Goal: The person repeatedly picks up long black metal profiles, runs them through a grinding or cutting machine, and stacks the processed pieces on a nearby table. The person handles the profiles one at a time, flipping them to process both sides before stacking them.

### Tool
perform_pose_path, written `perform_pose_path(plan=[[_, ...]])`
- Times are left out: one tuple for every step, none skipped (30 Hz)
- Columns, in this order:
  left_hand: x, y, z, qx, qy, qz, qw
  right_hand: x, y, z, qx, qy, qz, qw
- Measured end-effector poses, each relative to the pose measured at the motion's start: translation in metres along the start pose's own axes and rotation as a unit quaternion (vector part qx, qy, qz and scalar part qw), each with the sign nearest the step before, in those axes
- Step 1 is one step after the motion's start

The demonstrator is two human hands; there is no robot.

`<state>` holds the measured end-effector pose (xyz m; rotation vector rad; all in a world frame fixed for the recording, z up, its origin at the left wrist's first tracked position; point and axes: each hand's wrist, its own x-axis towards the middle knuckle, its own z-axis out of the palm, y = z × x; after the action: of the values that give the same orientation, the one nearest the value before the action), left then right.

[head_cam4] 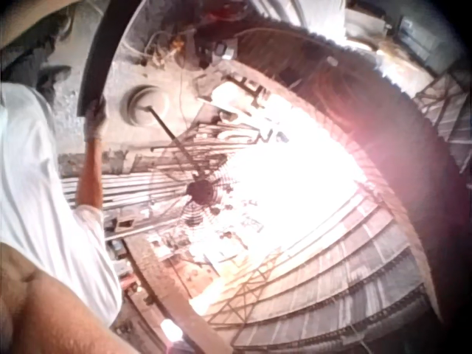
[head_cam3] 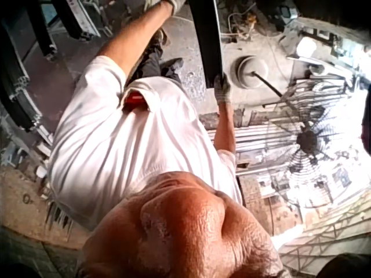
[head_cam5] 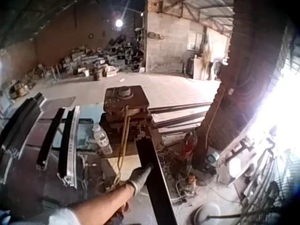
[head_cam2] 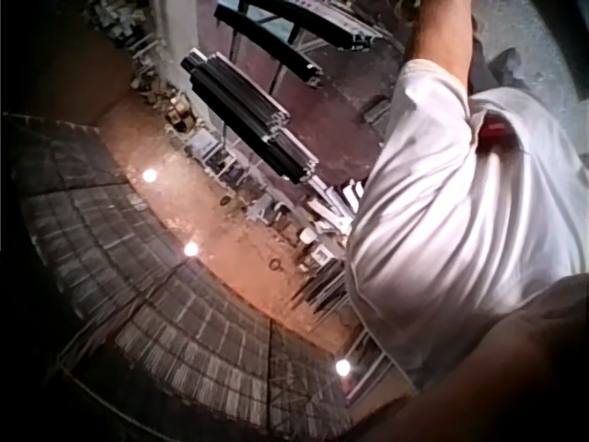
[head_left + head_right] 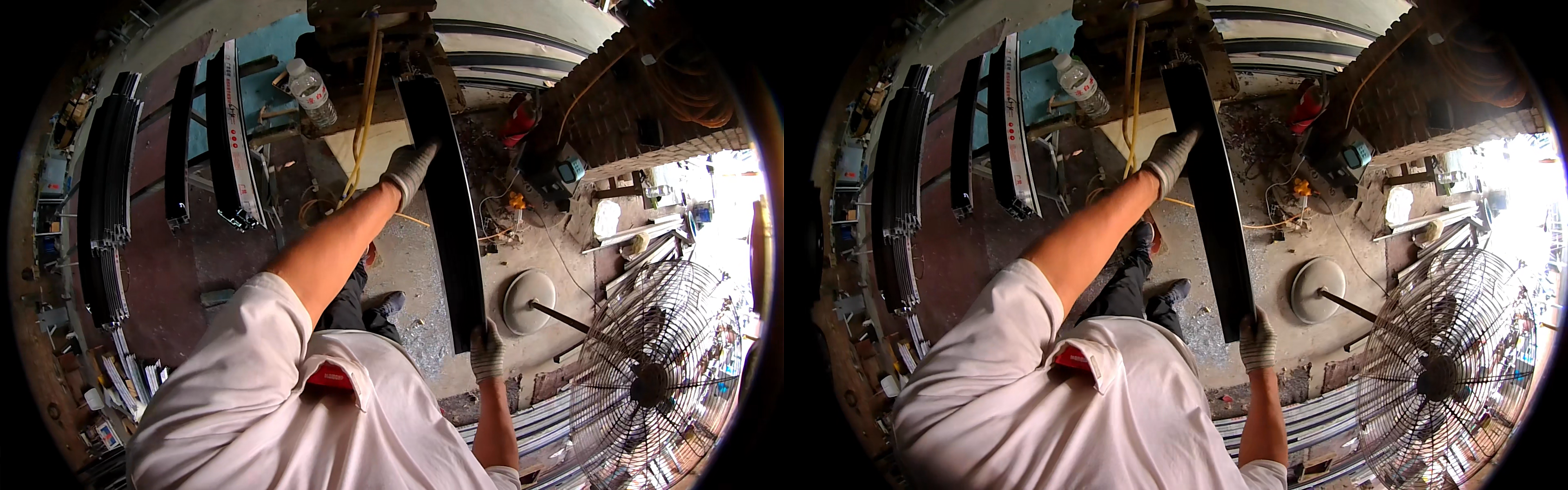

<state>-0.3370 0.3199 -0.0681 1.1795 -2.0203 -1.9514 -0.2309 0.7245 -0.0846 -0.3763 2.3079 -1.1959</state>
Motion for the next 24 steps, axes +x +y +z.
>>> perform_pose_path(plan=[[0.006,0.002,-0.002,-0.009,0.009,0.004,1.000,0.002,-0.007,0.000,0.000,0.008,-0.002,1.000],[0.011,0.003,-0.002,-0.018,0.018,0.007,1.000,0.004,-0.013,0.000,0.001,0.016,-0.003,1.000],[0.013,0.007,0.001,-0.017,0.061,0.018,0.998,0.006,-0.019,0.000,-0.001,0.022,-0.010,1.000],[0.016,0.011,-0.001,-0.006,0.051,0.008,0.999,0.008,-0.023,0.000,-0.002,0.028,-0.018,0.999],[0.020,0.016,-0.003,0.005,0.041,-0.001,0.999,0.010,-0.028,0.000,-0.003,0.034,-0.025,0.999],[0.023,0.018,-0.005,0.015,0.032,-0.011,0.999,0.011,-0.033,-0.001,-0.006,0.037,-0.029,0.999],[0.024,0.020,-0.006,0.016,0.032,-0.016,0.999,0.012,-0.039,-0.001,-0.008,0.039,-0.032,0.999],[0.026,0.022,-0.005,0.017,0.032,-0.020,0.999,0.014,-0.044,-0.002,-0.010,0.042,-0.036,0.998],[0.027,0.023,-0.005,0.019,0.031,-0.025,0.999,0.014,-0.047,-0.001,-0.007,0.044,-0.038,0.998],[0.027,0.024,-0.005,0.019,0.032,-0.028,0.999,0.013,-0.049,-0.001,-0.005,0.047,-0.039,0.998],[0.027,0.025,-0.005,0.020,0.032,-0.031,0.999,0.012,-0.051,-0.001,-0.002,0.050,-0.041,0.998],[0.028,0.023,-0.005,0.020,0.034,-0.034,0.999,0.011,-0.055,-0.001,0.001,0.052,-0.041,0.998],[0.030,0.023,-0.005,0.019,0.028,-0.029,0.999,0.010,-0.060,-0.001,0.004,0.054,-0.040,0.998],[0.031,0.023,-0.005,0.017,0.022,-0.024,0.999,0.010,-0.062,-0.001,0.007,0.055,-0.040,0.998],[0.031,0.024,-0.005,0.017,0.016,-0.019,1.000,0.008,-0.059,-0.001,0.011,0.062,-0.033,0.997],[0.030,0.027,-0.004,0.013,0.007,-0.028,0.999,0.006,-0.054,-0.001,0.015,0.069,-0.027,0.997],[0.030,0.029,-0.003,0.009,-0.002,-0.037,0.999,0.005,-0.051,-0.001,0.019,0.077,-0.020,0.997],[0.028,0.032,-0.003,0.005,-0.012,-0.046,0.999,0.006,-0.054,-0.002,0.018,0.080,-0.019,0.996],[0.027,0.033,-0.004,0.000,-0.022,-0.045,0.999,0.006,-0.059,-0.004,0.017,0.084,-0.018,0.996],[0.028,0.036,-0.004,0.001,-0.018,-0.053,0.998,0.007,-0.064,-0.005,0.016,0.089,-0.017,0.996],[0.031,0.038,-0.004,0.002,-0.015,-0.061,0.998,0.008,-0.070,-0.006,0.014,0.092,-0.032,0.995],[0.034,0.039,-0.004,0.002,-0.011,-0.069,0.998,0.011,-0.077,-0.007,0.012,0.095,-0.047,0.994],[0.038,0.038,-0.005,0.001,-0.006,-0.059,0.998,0.014,-0.083,-0.007,0.011,0.098,-0.063,0.993],[0.045,0.036,-0.006,0.000,0.001,-0.049,0.999,0.017,-0.089,-0.007,0.011,0.096,-0.067,0.993]])
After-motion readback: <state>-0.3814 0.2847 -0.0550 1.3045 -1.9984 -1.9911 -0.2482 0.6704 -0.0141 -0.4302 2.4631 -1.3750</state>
